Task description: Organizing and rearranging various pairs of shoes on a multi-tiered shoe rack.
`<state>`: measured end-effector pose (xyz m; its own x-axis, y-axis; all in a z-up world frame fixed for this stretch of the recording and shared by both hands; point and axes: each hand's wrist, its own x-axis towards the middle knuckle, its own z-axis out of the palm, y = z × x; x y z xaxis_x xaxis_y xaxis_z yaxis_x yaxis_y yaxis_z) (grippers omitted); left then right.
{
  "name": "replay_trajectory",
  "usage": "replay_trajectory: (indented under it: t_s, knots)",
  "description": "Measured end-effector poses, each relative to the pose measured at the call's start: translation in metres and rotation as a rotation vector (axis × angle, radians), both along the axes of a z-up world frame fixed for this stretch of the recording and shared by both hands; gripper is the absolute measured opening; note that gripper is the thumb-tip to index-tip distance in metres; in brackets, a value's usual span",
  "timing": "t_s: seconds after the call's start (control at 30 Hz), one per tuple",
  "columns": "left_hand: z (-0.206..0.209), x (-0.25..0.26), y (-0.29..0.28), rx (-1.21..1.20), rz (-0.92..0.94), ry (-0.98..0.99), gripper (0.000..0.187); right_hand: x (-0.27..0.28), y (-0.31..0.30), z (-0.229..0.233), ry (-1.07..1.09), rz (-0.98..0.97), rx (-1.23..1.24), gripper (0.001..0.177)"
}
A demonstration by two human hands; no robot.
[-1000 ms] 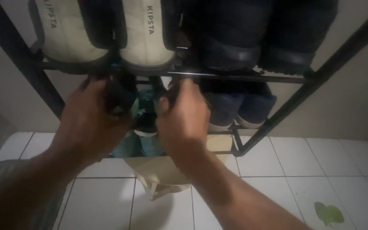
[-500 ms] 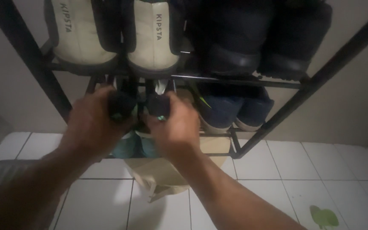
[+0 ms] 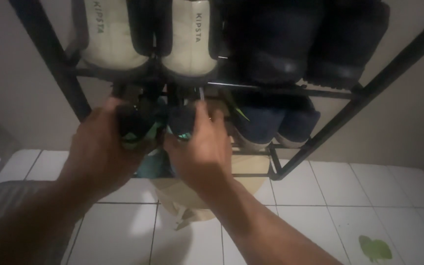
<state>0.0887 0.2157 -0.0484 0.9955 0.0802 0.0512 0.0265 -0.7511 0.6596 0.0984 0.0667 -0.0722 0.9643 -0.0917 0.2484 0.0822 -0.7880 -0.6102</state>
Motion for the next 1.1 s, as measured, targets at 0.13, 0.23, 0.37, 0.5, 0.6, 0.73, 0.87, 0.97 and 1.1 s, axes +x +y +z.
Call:
replay_trajectory:
  t_s: [0.13, 0.23, 0.37, 0.5, 0.6, 0.73, 0.87, 0.97, 1.1]
  knots:
    - [-0.045, 0.012, 0.016, 0.031, -0.314, -0.557, 0.090, 0.003, 0.000, -0.005, -0.118, 0.062, 0.044, 0.089]
    - [-0.046, 0.008, 0.007, -0.055, -0.086, -0.261, 0.114, 0.006, -0.002, -0.011, 0.040, 0.020, 0.029, 0.107]
    - [-0.050, 0.015, 0.003, -0.025, -0.112, -0.394, 0.092, 0.006, -0.005, -0.012, -0.128, 0.050, 0.112, 0.089]
    - [-0.028, 0.007, -0.010, -0.106, 0.011, -0.172, 0.104, 0.008, -0.011, -0.008, 0.170, 0.052, 0.083, 0.101]
    - [-0.016, 0.005, -0.013, -0.058, 0.006, -0.069, 0.097, 0.009, -0.014, -0.011, 0.167, 0.073, 0.146, 0.102]
    - [-0.031, 0.009, -0.006, -0.061, -0.028, -0.139, 0.102, 0.003, -0.014, 0.000, 0.233, 0.060, 0.188, 0.097]
    - [-0.042, 0.011, -0.001, 0.028, -0.011, -0.174, 0.084, 0.001, -0.014, -0.010, 0.110, 0.097, 0.210, 0.093]
    - [-0.042, 0.012, -0.003, 0.073, -0.044, -0.245, 0.089, 0.001, -0.013, -0.008, 0.147, 0.067, 0.209, 0.099]
    - [-0.011, 0.004, -0.015, 0.065, 0.041, -0.013, 0.079, -0.003, -0.009, 0.011, 0.355, 0.015, 0.225, 0.109]
